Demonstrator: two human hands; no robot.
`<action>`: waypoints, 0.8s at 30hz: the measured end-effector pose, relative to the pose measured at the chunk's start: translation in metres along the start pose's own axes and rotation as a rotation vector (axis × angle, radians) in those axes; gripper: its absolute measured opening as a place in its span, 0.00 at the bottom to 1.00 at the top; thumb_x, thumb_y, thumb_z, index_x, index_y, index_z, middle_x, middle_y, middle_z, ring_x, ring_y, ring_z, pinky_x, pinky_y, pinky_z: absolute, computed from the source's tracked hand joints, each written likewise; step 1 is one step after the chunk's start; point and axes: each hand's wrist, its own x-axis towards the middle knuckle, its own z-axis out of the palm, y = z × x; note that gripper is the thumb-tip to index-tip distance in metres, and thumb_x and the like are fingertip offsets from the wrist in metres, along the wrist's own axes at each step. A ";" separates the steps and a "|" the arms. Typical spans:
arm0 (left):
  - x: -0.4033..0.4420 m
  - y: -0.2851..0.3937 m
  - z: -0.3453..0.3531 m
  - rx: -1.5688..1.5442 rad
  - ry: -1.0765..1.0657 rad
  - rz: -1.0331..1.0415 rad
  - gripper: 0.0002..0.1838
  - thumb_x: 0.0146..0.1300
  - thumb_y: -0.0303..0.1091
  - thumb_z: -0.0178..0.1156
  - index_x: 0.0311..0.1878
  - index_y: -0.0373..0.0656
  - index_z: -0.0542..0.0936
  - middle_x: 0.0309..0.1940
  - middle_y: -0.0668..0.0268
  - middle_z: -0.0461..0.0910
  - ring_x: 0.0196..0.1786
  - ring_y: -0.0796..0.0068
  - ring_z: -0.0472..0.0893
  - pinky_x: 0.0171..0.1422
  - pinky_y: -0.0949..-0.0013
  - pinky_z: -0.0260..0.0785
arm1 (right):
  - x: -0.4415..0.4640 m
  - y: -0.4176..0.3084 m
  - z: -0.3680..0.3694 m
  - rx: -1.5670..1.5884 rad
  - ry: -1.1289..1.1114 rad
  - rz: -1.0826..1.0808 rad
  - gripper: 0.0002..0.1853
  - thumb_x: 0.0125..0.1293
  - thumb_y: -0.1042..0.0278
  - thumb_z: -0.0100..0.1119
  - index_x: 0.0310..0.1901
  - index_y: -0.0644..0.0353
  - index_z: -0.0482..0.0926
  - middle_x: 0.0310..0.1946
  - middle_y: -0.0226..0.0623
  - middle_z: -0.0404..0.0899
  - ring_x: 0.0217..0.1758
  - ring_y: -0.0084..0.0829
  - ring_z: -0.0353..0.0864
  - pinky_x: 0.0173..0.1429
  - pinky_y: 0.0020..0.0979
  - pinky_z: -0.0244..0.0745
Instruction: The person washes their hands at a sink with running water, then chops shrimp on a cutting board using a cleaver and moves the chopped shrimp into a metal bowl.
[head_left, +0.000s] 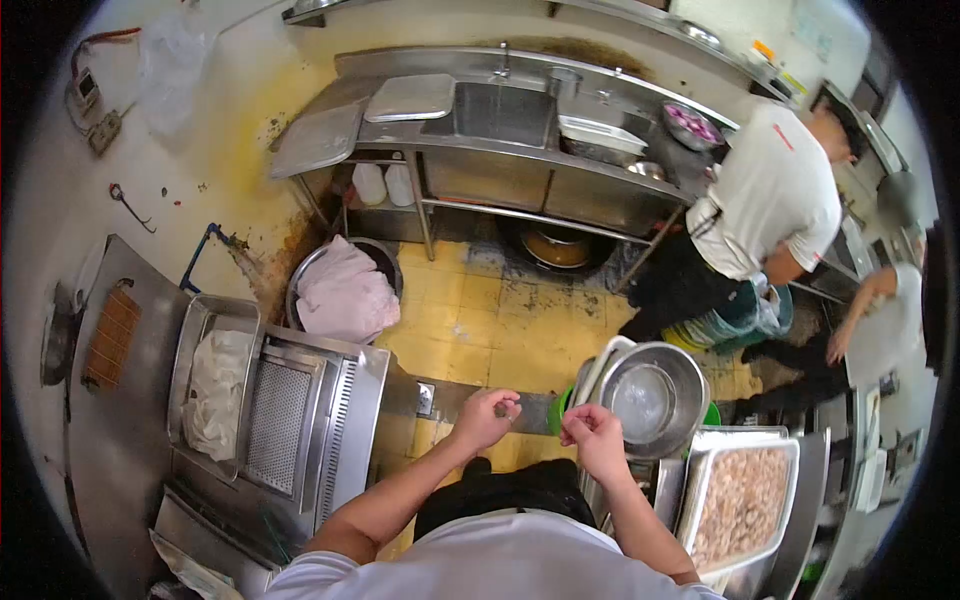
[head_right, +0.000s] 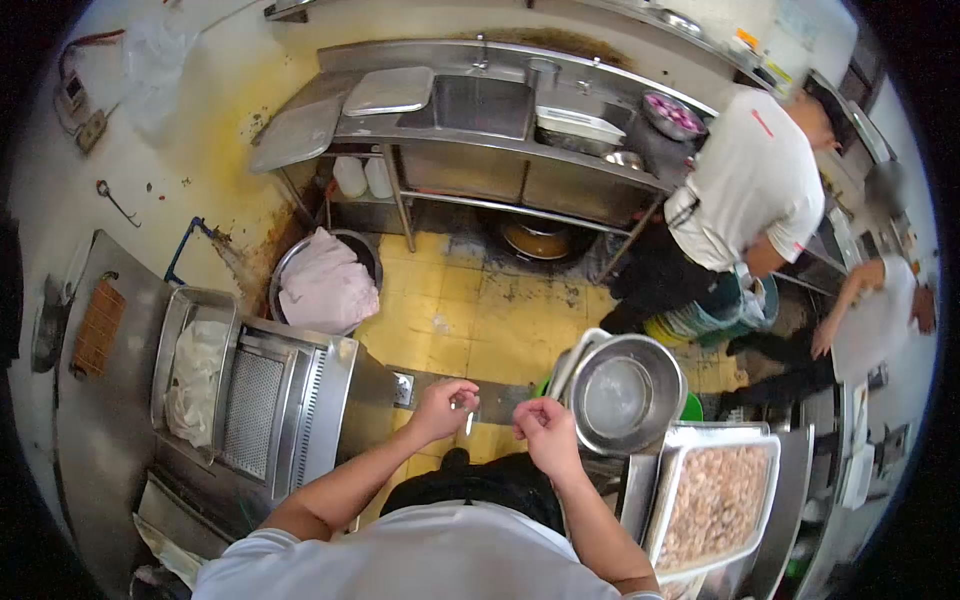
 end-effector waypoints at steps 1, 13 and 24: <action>0.014 -0.003 -0.009 -0.008 0.034 -0.029 0.12 0.67 0.30 0.74 0.50 0.38 0.88 0.41 0.59 0.89 0.41 0.67 0.89 0.50 0.66 0.82 | 0.020 -0.005 0.005 0.002 -0.014 0.014 0.06 0.76 0.73 0.64 0.44 0.69 0.83 0.32 0.35 0.86 0.33 0.24 0.85 0.40 0.28 0.82; 0.187 -0.013 -0.083 0.046 0.341 -0.217 0.11 0.68 0.31 0.73 0.51 0.38 0.89 0.41 0.58 0.91 0.42 0.70 0.89 0.49 0.67 0.81 | 0.301 -0.072 0.053 -0.145 -0.400 -0.105 0.07 0.75 0.72 0.67 0.44 0.68 0.83 0.32 0.35 0.86 0.33 0.23 0.86 0.39 0.28 0.83; 0.356 -0.059 -0.164 -0.061 0.559 -0.329 0.10 0.70 0.30 0.72 0.51 0.38 0.89 0.39 0.62 0.90 0.39 0.74 0.85 0.47 0.67 0.79 | 0.510 -0.165 0.152 -0.259 -0.531 -0.239 0.08 0.71 0.69 0.68 0.44 0.66 0.87 0.32 0.39 0.88 0.34 0.27 0.86 0.42 0.33 0.82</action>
